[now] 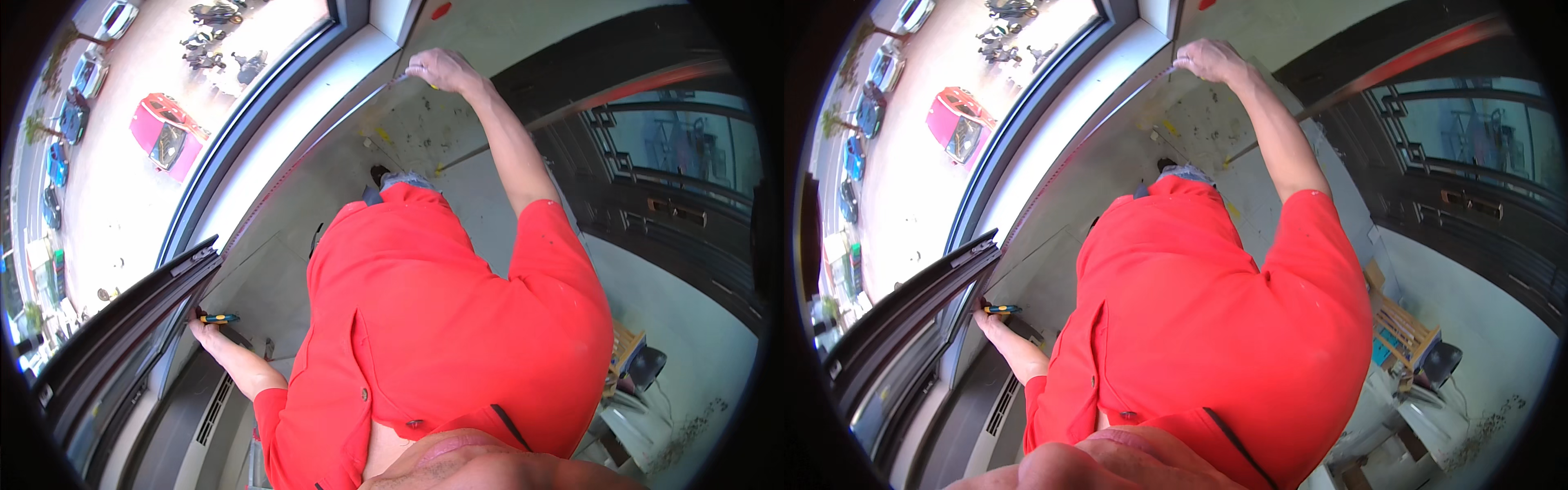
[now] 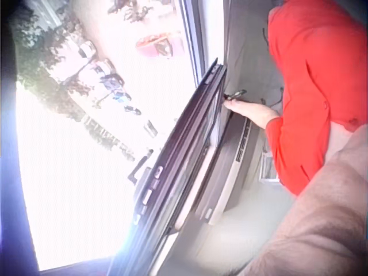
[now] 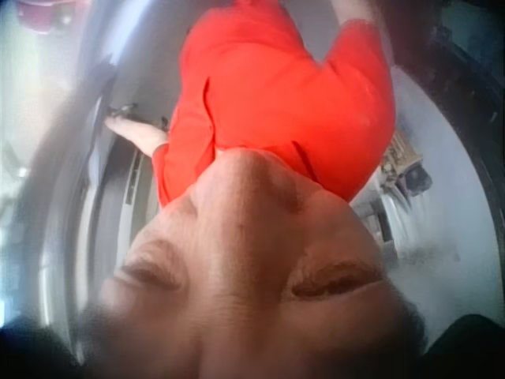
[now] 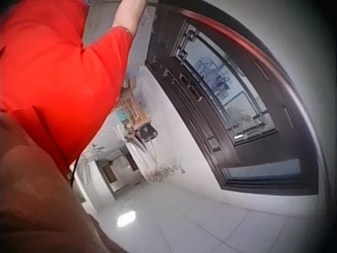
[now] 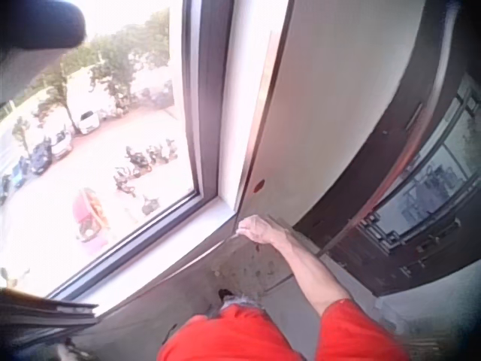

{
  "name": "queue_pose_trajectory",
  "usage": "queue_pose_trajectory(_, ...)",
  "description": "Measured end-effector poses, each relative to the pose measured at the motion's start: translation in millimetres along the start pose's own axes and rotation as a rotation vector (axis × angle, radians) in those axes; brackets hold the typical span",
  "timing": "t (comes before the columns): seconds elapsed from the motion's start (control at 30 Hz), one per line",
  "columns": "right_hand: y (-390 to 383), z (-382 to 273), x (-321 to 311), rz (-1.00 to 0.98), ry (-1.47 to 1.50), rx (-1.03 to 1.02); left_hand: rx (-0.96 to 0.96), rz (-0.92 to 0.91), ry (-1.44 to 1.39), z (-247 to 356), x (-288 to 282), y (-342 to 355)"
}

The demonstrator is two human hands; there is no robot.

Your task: The person measures a window frame with a tape measure, then cuts a metal strip to length using shears. The person repeats measuring and cutting actions on multiple metal strips on the floor.

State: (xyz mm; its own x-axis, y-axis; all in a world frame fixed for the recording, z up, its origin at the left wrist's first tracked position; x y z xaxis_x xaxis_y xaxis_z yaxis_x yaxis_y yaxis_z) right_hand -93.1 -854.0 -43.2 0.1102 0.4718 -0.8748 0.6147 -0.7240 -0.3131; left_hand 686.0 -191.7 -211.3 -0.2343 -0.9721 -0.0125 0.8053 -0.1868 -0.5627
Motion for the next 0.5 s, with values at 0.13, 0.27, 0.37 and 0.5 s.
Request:
queue_pose_trajectory(0.13,28.0,19.6,-7.3,0.076,-0.131,0.031,-0.005,0.058,0.006,-14.6,-39.6,-28.5)
queue_pose_trajectory(0.27,27.0,60.2,-7.3,0.252,-0.171,0.090,-0.015,0.024,0.094,9.0,2.2,-17.3)
queue_pose_trajectory(0.37,34.6,67.8,-3.7,0.227,-0.082,0.058,-0.028,0.034,0.120,4.9,-2.3,-18.7)
queue_pose_trajectory(0.5,41.3,64.0,-1.7,0.235,-0.079,0.077,-0.028,0.046,0.134,2.5,-15.3,-26.6)
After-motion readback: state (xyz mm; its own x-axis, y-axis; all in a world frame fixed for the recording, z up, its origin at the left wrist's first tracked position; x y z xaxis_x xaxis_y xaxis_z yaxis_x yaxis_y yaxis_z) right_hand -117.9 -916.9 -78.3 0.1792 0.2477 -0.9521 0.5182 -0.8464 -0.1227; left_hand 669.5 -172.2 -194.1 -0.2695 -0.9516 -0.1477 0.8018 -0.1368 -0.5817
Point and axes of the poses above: each hand's wrist, its own y-axis towards the middle knuckle, its own x-axis out of the palm, z = x × y, the point moved 10 cm from there along y, towards the middle knuckle, and after that the axes turned 10 degrees about -z, right-handed, at the moved point
